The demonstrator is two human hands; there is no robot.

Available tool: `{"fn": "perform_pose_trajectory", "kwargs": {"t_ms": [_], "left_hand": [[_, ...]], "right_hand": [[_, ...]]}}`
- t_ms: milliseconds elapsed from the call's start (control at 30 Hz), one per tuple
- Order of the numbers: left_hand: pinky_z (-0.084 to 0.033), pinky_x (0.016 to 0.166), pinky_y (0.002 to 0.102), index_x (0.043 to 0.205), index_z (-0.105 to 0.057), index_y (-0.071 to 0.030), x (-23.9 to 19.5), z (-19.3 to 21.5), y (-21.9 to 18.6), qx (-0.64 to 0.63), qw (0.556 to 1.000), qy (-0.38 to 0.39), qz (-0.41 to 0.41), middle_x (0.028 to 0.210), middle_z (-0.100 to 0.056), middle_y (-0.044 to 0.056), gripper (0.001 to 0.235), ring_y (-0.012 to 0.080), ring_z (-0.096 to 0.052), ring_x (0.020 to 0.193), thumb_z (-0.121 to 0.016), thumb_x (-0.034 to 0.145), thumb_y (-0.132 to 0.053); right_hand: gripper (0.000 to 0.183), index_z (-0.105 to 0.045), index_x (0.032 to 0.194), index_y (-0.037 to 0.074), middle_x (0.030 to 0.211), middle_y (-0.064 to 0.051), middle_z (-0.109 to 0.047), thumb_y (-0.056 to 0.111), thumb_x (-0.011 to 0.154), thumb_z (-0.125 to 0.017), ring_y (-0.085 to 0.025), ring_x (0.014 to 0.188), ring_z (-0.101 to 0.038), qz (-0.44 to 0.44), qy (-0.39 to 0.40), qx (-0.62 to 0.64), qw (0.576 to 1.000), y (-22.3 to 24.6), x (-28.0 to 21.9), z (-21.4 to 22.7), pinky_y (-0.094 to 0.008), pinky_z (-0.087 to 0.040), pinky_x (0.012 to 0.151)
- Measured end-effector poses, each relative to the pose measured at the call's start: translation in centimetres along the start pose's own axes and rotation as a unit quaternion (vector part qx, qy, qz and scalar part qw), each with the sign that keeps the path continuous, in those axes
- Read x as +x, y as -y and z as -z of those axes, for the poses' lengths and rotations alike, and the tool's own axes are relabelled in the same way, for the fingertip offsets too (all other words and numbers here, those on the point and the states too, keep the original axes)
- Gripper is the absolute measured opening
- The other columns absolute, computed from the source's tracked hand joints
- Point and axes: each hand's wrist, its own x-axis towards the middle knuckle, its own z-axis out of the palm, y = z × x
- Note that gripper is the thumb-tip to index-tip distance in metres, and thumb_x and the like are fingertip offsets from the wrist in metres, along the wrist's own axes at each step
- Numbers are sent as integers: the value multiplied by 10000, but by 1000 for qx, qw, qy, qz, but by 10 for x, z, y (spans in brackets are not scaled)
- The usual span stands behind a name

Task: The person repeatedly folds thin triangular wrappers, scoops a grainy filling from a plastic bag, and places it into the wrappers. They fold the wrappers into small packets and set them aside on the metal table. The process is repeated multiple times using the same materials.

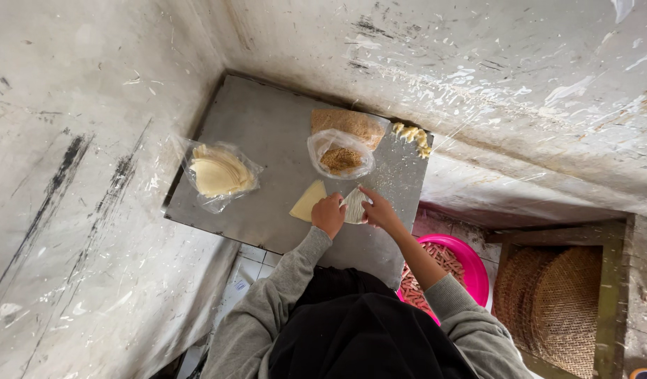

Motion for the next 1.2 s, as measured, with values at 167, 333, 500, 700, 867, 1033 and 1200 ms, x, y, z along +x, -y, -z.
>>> {"fn": "perform_pose_trajectory", "kwargs": {"t_ms": [167, 333, 500, 700, 867, 1033, 1200], "left_hand": [[-525, 718, 460, 1008, -643, -109, 7, 2, 12, -21, 999, 47, 2, 849, -731, 71, 223, 310, -695, 825, -767, 859, -218], [-523, 696, 458, 994, -636, -112, 12, 0, 21, -62, 996, 59, -6, 813, -728, 53, 226, 298, -703, 802, -781, 839, -186], [-529, 696, 447, 984, -641, -107, 13, 8, 25, -91, 993, 71, -8, 787, -729, 56, 213, 292, -706, 774, -782, 846, -188], [-546, 677, 407, 1006, -630, -99, 17, 14, 28, -119, 988, 101, -15, 800, -731, 48, 247, 258, -719, 745, -782, 843, -205], [-548, 671, 408, 996, -631, -87, 20, 19, 30, -131, 986, 105, -14, 827, -737, 58, 259, 271, -721, 764, -796, 837, -207], [-543, 669, 417, 994, -628, -89, 22, 18, 31, -136, 984, 111, -16, 835, -737, 60, 272, 280, -717, 771, -804, 832, -218], [-537, 675, 420, 1012, -622, -99, 23, 19, 34, -152, 980, 127, -16, 812, -744, 46, 264, 269, -724, 777, -791, 850, -221]], "right_hand": [[746, -379, 1600, 113, 1086, -198, -654, 50, 892, -605, -323, 767, -711, 175, -111, -462, 862, 5, -12, -17, -409, -559, 614], [693, -441, 1530, 12, 1285, -146, -587, 58, 863, -626, -264, 1039, -641, 178, -162, -626, 741, 26, -31, -32, -318, -608, 604], [568, -547, 1387, 0, 1331, -130, -574, 82, 830, -624, -293, 1110, -603, 219, -174, -611, 740, 39, -32, -24, -321, -610, 653], [594, -584, 1417, 168, 1284, -136, -537, -49, 868, -516, -304, 1185, -575, 111, -171, -443, 873, 69, -39, -23, -402, -588, 777], [698, -515, 1461, 127, 1475, -165, -414, -72, 792, -532, -353, 1323, -424, 106, -184, -456, 864, 56, -30, -39, -478, -449, 1003], [798, -365, 1584, 118, 1686, -119, -186, -75, 827, -530, -361, 1495, -198, 118, -183, -566, 795, 16, -14, -45, -586, -238, 1126], [756, -280, 1576, 195, 1728, -90, -45, -18, 887, -508, -398, 1584, 35, 95, -143, -596, 785, 7, -24, -31, -673, -86, 1186]]}}
